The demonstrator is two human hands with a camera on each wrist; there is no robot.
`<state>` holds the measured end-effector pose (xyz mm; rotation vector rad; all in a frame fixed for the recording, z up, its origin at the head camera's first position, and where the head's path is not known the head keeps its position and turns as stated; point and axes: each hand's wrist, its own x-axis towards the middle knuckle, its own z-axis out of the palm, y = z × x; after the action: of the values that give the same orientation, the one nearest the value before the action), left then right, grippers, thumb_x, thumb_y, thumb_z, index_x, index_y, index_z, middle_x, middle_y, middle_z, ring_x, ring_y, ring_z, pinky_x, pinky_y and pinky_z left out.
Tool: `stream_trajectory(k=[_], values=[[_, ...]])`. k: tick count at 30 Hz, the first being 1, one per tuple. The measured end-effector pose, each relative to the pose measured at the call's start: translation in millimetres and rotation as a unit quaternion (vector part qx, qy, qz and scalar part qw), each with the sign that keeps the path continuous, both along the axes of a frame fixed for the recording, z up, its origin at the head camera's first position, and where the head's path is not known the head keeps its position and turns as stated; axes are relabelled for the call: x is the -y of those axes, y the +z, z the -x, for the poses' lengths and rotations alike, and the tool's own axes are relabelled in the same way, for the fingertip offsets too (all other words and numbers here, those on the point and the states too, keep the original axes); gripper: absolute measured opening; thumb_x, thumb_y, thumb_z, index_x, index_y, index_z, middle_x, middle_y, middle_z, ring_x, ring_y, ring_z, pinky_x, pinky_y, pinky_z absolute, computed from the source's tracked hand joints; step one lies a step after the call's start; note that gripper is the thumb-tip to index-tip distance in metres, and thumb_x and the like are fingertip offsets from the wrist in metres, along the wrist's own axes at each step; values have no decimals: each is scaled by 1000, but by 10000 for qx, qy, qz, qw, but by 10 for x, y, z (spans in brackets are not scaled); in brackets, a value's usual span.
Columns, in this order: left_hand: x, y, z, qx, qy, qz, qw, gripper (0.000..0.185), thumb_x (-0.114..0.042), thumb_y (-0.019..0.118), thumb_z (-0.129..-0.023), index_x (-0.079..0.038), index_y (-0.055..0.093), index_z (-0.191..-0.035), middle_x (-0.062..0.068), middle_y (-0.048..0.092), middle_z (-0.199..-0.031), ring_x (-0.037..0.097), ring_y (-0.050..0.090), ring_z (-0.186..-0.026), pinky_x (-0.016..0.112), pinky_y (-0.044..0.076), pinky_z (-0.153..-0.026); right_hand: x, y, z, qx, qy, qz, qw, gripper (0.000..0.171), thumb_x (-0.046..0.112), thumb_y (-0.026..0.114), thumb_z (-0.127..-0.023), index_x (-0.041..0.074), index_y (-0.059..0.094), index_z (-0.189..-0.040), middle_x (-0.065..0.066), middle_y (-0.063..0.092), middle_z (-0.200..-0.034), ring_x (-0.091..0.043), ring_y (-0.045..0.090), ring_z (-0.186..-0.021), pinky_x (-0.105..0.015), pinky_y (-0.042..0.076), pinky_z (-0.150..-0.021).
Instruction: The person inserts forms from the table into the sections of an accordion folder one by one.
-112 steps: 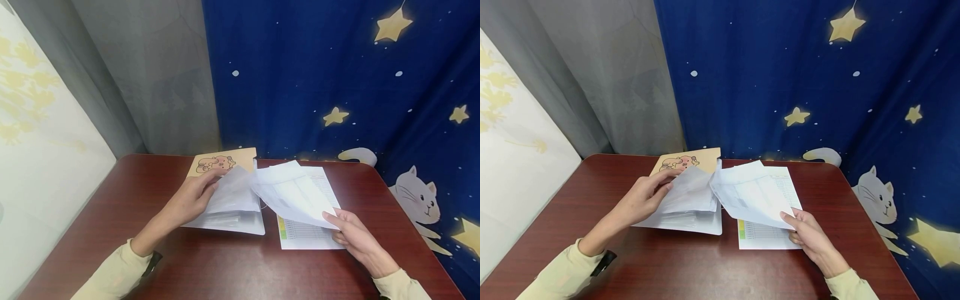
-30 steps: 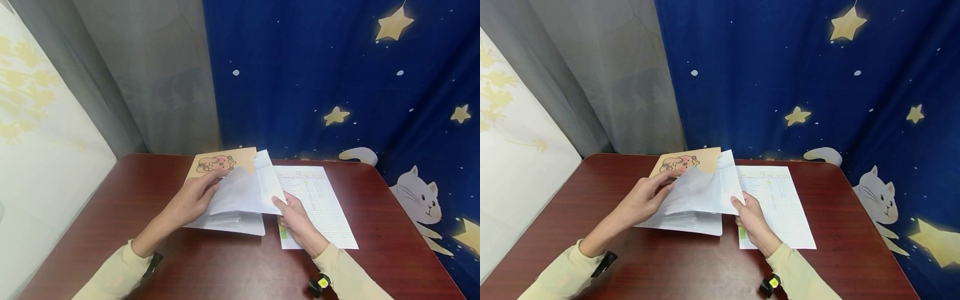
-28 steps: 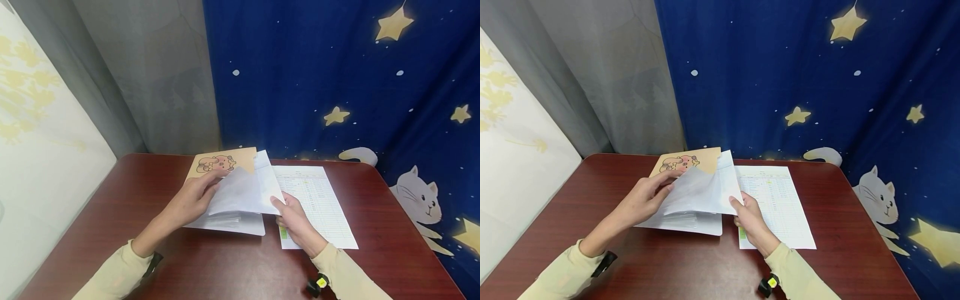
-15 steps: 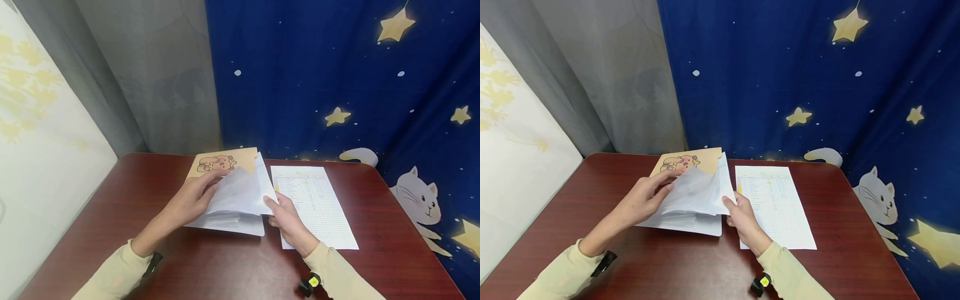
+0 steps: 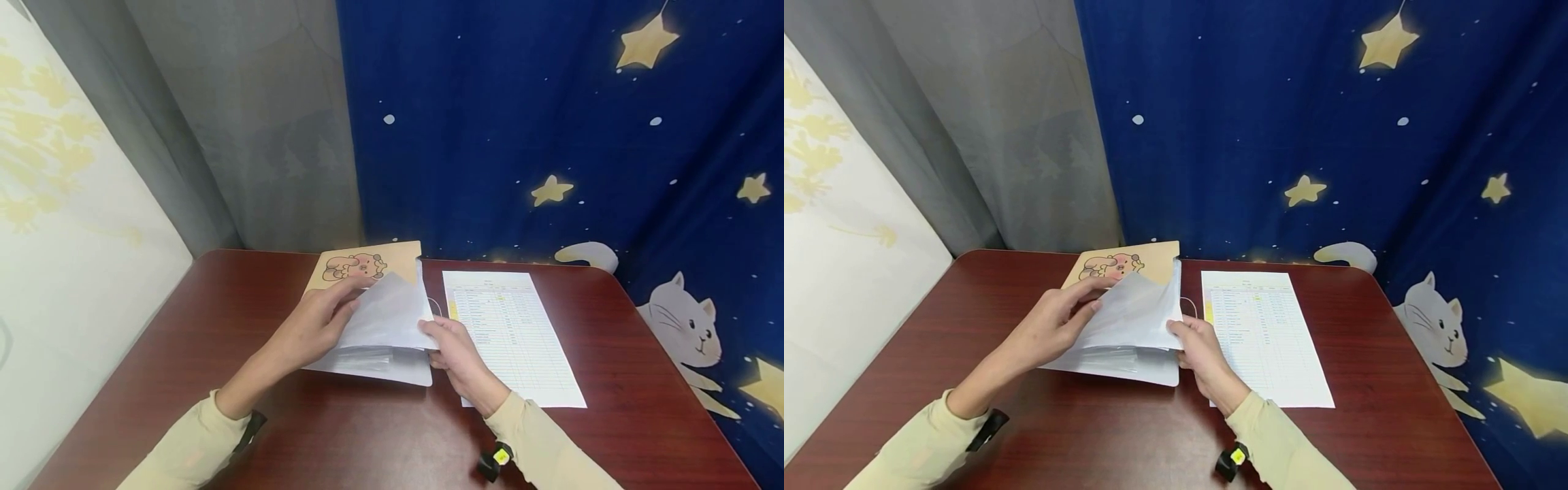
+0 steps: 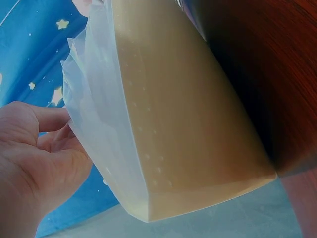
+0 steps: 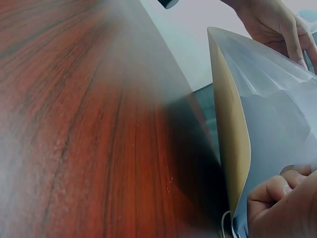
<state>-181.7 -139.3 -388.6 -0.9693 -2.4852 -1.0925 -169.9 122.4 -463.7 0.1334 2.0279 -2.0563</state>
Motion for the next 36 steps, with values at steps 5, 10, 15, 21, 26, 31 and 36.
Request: stream_trajectory(k=[5,10,15,21,26,31,36], values=[[-8,-6,5,-3,-39,-15,10000,39,1,63,-102,-12,66,-139,4,71,-138,17,69,-115,41,57,-96,50,4,18,100,-33,-209,9997,36,24,62,-102,2,73,-128,-2,81,-93,-9,30,-49,-24,40,-60],[-10,-14,9,-35,-46,-9,10000,38,1,63,-102,-13,67,-137,4,72,-137,18,69,-117,40,57,-94,70,8,36,91,111,-487,9987,38,30,66,-100,9,73,-131,0,78,-87,-11,27,-50,-26,42,-60],[-8,-16,12,-79,-99,-7,9999,38,1,62,-102,-15,67,-137,4,72,-137,17,70,-114,40,58,-94,79,6,76,29,321,-879,9956,35,32,68,-99,10,76,-126,3,73,-76,-11,33,-51,-24,33,-52],[-2,-21,9,-79,-123,36,9999,38,1,61,-102,-17,66,-136,2,75,-130,14,70,-105,36,57,-88,125,8,111,-374,303,-1472,9879,30,33,74,-96,9,82,-112,2,73,-76,-10,54,-63,-25,41,-55],[-14,-20,19,54,-112,84,9999,38,-1,61,-103,-18,66,-136,-1,75,-131,12,69,-104,35,57,-89,200,31,128,-699,-29,-1696,9830,30,34,75,-94,7,83,-104,-5,80,-91,-12,64,-78,-27,51,-69],[-23,-21,25,59,-112,108,9999,38,-1,61,-103,-18,66,-137,-1,75,-131,12,70,-108,37,57,-91,264,47,127,-693,-170,-1852,9801,32,36,76,-95,5,83,-98,-4,79,-84,-12,63,-73,-26,50,-65],[-30,-24,28,34,-112,114,9999,38,-1,60,-103,-17,66,-137,-1,75,-130,12,69,-105,36,57,-91,287,33,127,-723,-149,-1912,9788,34,38,76,-94,5,83,-92,-2,76,-77,-11,61,-67,-25,49,-60]])
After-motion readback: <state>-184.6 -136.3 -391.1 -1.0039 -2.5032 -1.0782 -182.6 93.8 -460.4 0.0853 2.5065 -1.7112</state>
